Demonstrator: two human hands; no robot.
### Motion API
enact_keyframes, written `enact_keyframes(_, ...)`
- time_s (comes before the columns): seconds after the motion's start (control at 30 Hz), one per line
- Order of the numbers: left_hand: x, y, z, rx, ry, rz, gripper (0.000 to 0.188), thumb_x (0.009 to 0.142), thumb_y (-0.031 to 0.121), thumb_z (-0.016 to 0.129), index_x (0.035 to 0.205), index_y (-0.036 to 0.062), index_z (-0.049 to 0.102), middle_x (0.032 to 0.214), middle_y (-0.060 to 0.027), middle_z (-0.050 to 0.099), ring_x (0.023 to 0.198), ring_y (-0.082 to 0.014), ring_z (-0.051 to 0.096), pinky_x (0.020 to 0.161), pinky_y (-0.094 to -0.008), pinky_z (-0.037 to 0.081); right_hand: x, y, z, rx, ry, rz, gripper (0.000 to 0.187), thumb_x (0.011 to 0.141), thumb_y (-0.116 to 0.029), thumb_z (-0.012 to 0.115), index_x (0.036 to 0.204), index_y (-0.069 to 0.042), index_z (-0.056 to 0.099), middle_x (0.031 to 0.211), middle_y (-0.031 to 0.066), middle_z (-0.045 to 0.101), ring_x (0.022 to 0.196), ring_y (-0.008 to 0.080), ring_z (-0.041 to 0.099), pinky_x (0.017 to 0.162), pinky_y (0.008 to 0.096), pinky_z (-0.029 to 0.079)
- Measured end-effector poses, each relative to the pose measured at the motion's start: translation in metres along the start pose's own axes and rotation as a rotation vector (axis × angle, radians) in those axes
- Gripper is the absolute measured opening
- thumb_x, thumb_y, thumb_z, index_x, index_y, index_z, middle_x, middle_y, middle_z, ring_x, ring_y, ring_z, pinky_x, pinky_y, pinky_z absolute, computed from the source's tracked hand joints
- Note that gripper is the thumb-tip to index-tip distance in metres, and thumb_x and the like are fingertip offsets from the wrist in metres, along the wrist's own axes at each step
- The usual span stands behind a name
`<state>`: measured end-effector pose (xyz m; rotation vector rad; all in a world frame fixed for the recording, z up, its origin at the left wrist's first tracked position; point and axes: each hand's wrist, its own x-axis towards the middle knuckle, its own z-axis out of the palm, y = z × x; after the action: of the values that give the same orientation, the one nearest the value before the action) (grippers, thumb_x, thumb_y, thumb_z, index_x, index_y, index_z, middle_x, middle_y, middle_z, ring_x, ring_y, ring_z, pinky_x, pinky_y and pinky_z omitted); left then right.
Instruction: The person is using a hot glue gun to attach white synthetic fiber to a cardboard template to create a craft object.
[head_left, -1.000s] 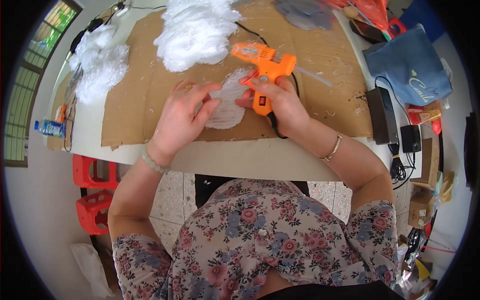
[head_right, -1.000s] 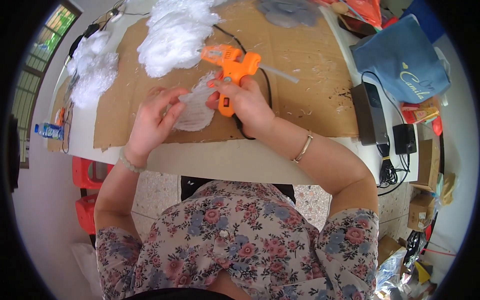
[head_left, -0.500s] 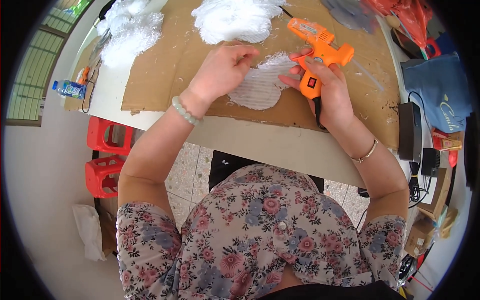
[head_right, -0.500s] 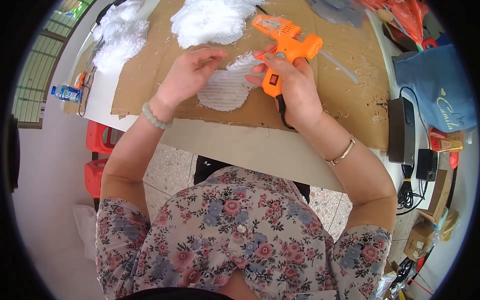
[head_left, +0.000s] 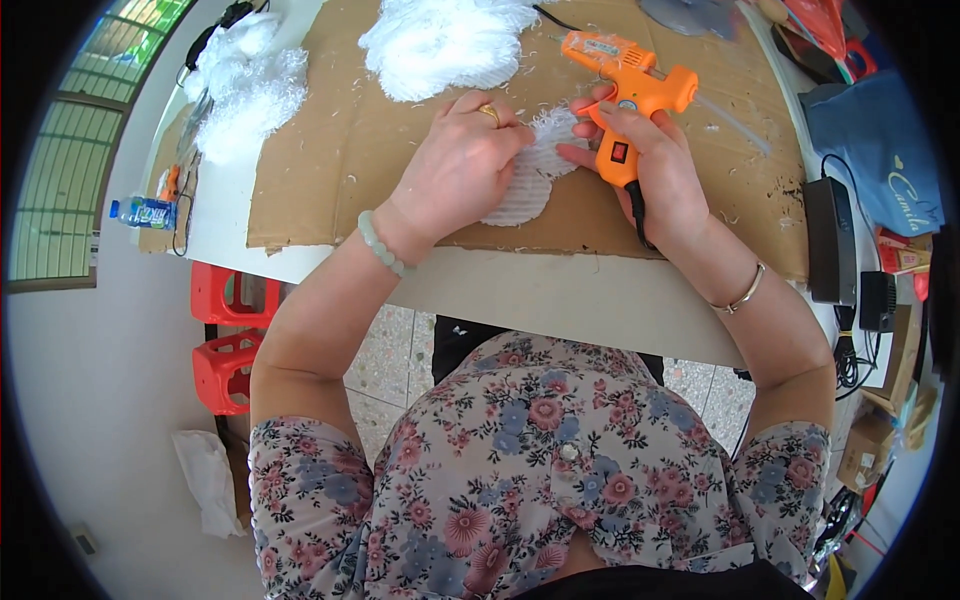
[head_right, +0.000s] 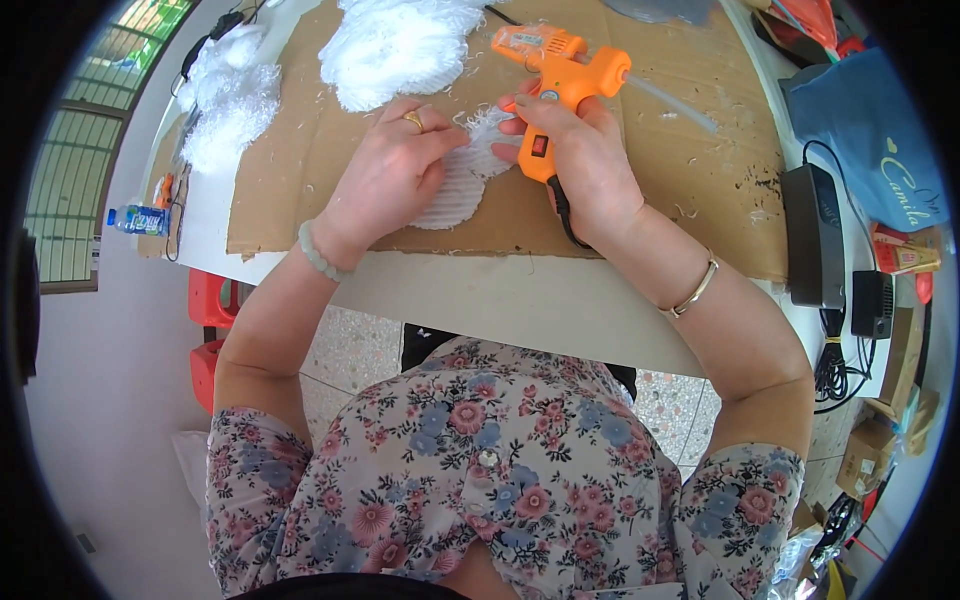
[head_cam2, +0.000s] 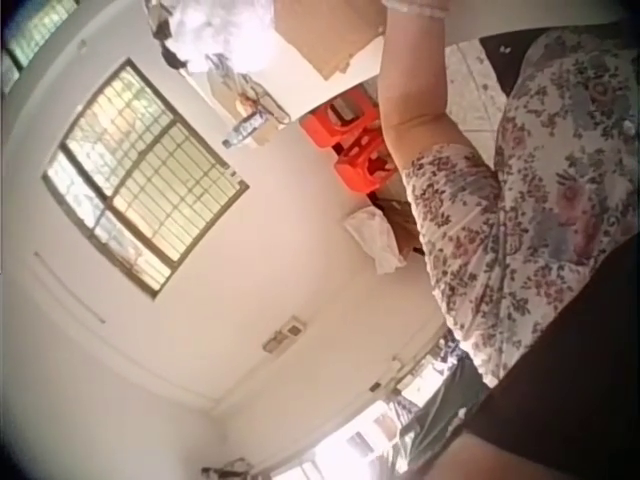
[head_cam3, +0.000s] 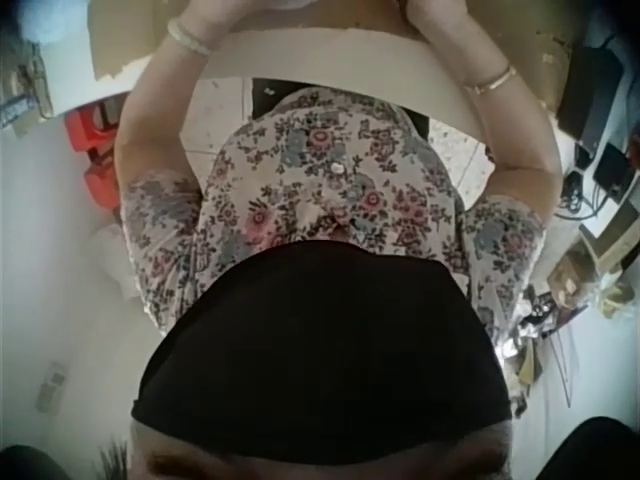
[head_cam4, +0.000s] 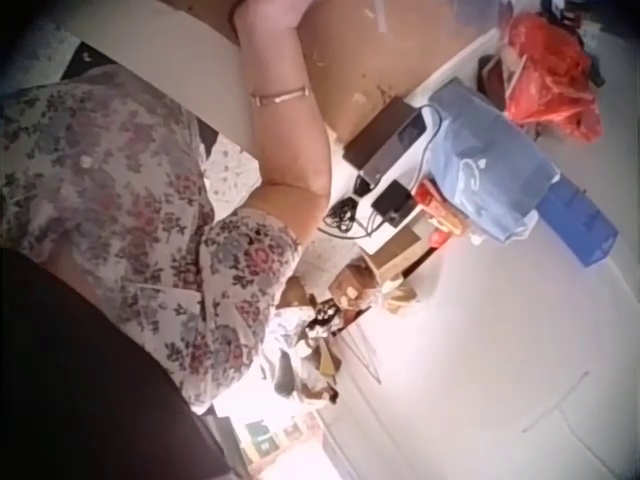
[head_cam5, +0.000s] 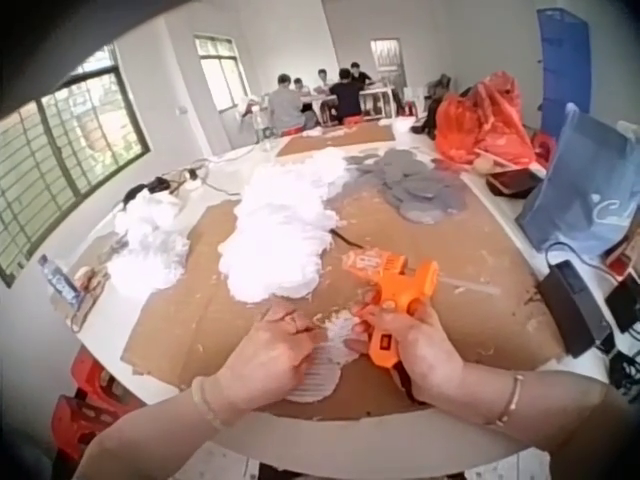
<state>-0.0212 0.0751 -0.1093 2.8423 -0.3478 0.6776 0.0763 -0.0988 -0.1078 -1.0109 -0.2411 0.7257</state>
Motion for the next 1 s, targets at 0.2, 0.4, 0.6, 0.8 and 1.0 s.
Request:
enact_keyframes(0.2,0.002,0.011,-0.008,0.224,-0.054,0.191,0.022,0.067,0.000,0.059,0.087,0.0038,0.067,0.078,-0.0069,0.061,0.089,-0.0241,0.055,0.087,-0.0384,0.042,0.003,0.000,-0.003,-0.010,0.022,0.014,0.018,0.090,-0.009,0.051,0.107,-0.003,0.052,0.099,0.0081,0.059,0.087,0.0157,0.058,0.085,0.0426,0.053)
enact_keyframes(0.4,0.014,0.006,-0.012,-0.144,0.091,-0.119,0.025,0.072,-0.001,0.053,0.092,0.0050,0.067,0.079,-0.0094,0.062,0.085,-0.0285,0.054,0.085,-0.0390,0.043,0.003,0.002,-0.004,0.001,0.014,0.020,0.019,0.090,-0.009,0.050,0.108,-0.002,0.051,0.099,0.0097,0.059,0.087,0.0175,0.058,0.086,0.0434,0.053)
enact_keyframes(0.6,0.017,0.000,0.008,-0.224,-0.004,-0.252,0.026,0.074,-0.003,0.051,0.094,0.0030,0.067,0.080,-0.0131,0.063,0.085,-0.0318,0.055,0.083,-0.0402,0.044,0.002,0.003,-0.002,0.010,0.013,0.012,0.020,0.090,-0.009,0.050,0.108,-0.002,0.050,0.099,0.0099,0.060,0.087,0.0182,0.059,0.085,0.0436,0.053)
enact_keyframes(0.8,0.020,0.004,0.012,-0.063,-0.068,-0.052,0.029,0.070,-0.004,0.052,0.093,0.0050,0.067,0.080,-0.0128,0.063,0.083,-0.0309,0.057,0.083,-0.0421,0.045,0.003,0.003,0.000,0.033,0.049,0.031,0.019,0.090,-0.010,0.050,0.108,-0.002,0.051,0.097,0.0098,0.060,0.087,0.0183,0.059,0.083,0.0430,0.054)
enact_keyframes(1.0,0.024,0.001,0.000,-0.150,0.017,-0.109,0.029,0.071,-0.003,0.052,0.094,0.0071,0.066,0.077,-0.0106,0.062,0.078,-0.0299,0.057,0.078,-0.0392,0.047,0.006,0.003,-0.004,0.046,0.019,0.023,0.018,0.090,-0.010,0.050,0.107,-0.003,0.051,0.098,0.0094,0.060,0.086,0.0173,0.059,0.085,0.0435,0.053)
